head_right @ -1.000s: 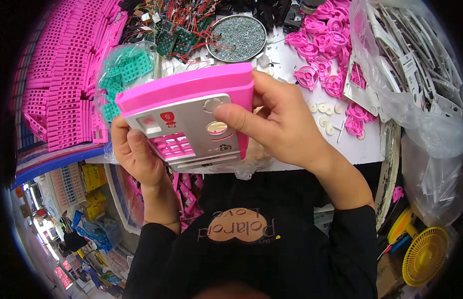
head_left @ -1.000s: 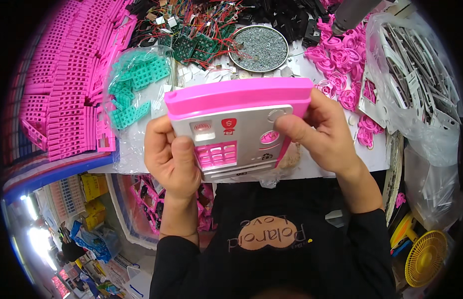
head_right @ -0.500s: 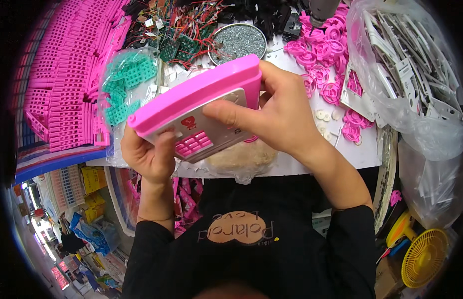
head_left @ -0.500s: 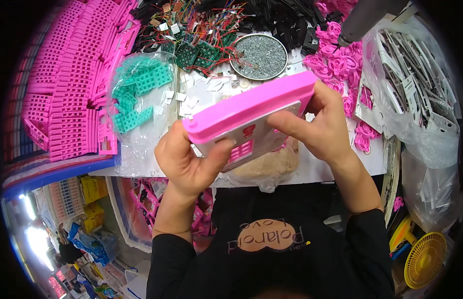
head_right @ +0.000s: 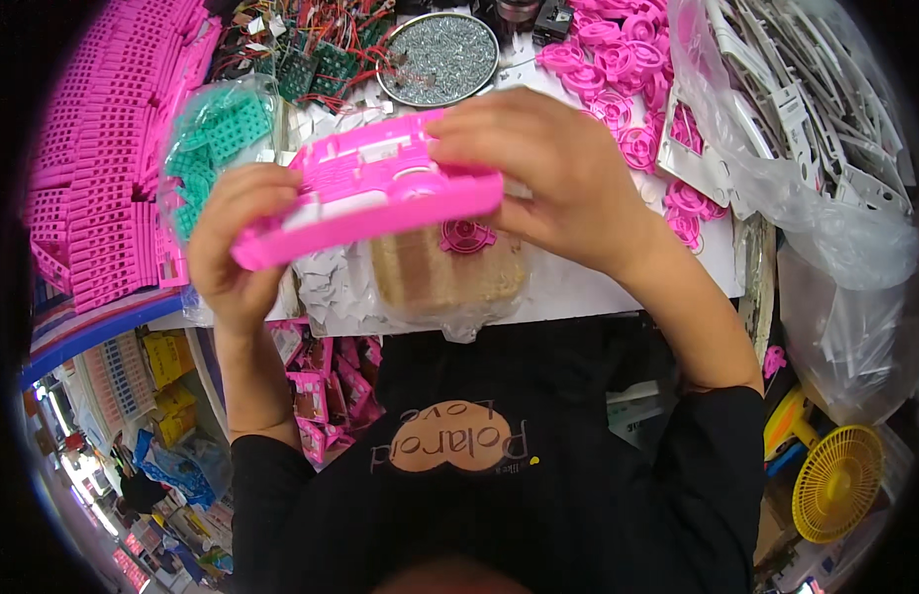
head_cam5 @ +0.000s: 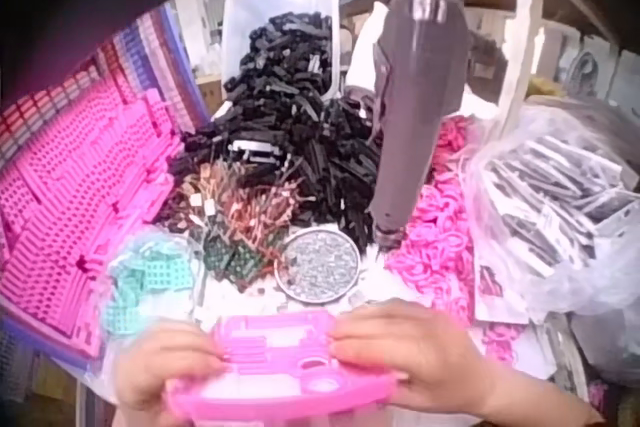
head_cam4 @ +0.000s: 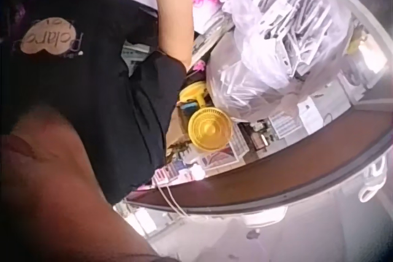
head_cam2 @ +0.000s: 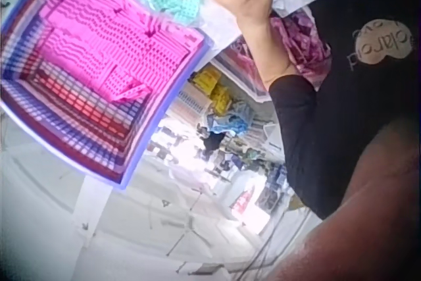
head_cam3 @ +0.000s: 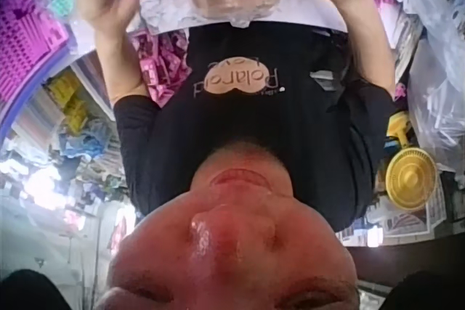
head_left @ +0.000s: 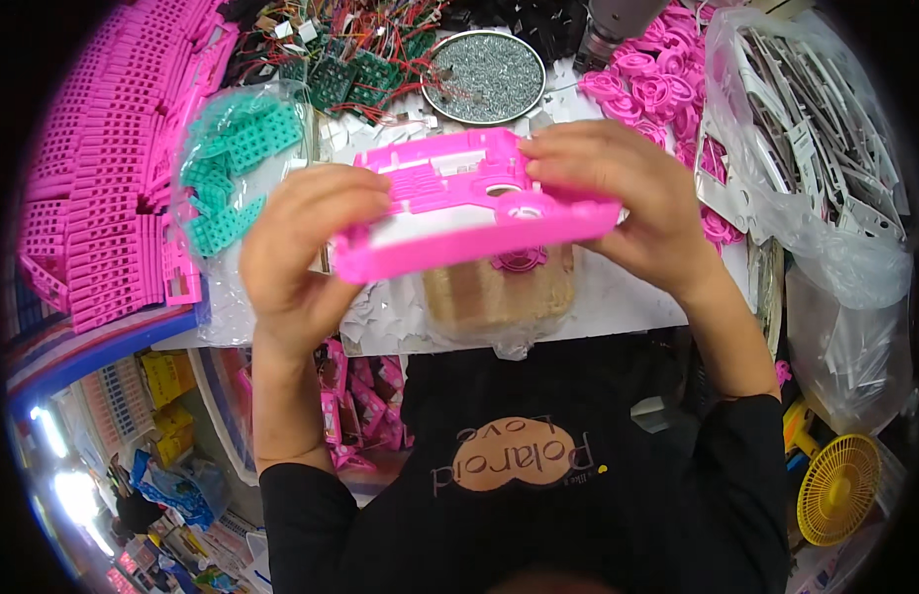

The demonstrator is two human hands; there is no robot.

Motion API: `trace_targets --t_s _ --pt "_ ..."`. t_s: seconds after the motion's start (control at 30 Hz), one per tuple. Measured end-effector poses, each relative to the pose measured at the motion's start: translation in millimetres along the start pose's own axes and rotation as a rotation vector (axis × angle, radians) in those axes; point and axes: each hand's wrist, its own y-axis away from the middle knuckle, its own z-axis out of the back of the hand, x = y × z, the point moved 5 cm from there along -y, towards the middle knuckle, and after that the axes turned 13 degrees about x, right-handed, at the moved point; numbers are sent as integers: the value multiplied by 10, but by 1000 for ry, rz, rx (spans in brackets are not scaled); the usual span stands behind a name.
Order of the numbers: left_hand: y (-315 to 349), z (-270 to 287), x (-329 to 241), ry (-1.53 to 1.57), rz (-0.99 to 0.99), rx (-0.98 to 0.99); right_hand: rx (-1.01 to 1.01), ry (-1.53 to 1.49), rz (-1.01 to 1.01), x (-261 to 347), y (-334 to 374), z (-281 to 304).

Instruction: Assembling, testing, and packaging plastic toy calculators at a factory workbench.

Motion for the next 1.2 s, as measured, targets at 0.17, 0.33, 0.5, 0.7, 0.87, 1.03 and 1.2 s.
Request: trace_targets --t_s 0.17,0.33,0.5,0.7,0.87,1.03,1.2 --pt "398 -683 69 -49 46 127 195 152 -35 -25 615 -539" --pt "653 -913 27 30 171 291 284 5 -122 59 839 -743" --pt "633 -914 4 -6 182 451 314 80 -83 -35 768 -690" --pt "488 -906 -36 92 219 378 405 128 -131 62 725 -679" --pt "266 -1295 -81 -87 194 534 382 59 -148 71 703 -680" --pt "241 -1317 -113 -94 196 541 231 -146 -190 -109 879 -494" --pt "193 -1280 -111 -66 233 557 126 263 -682 -540 1133 -26"
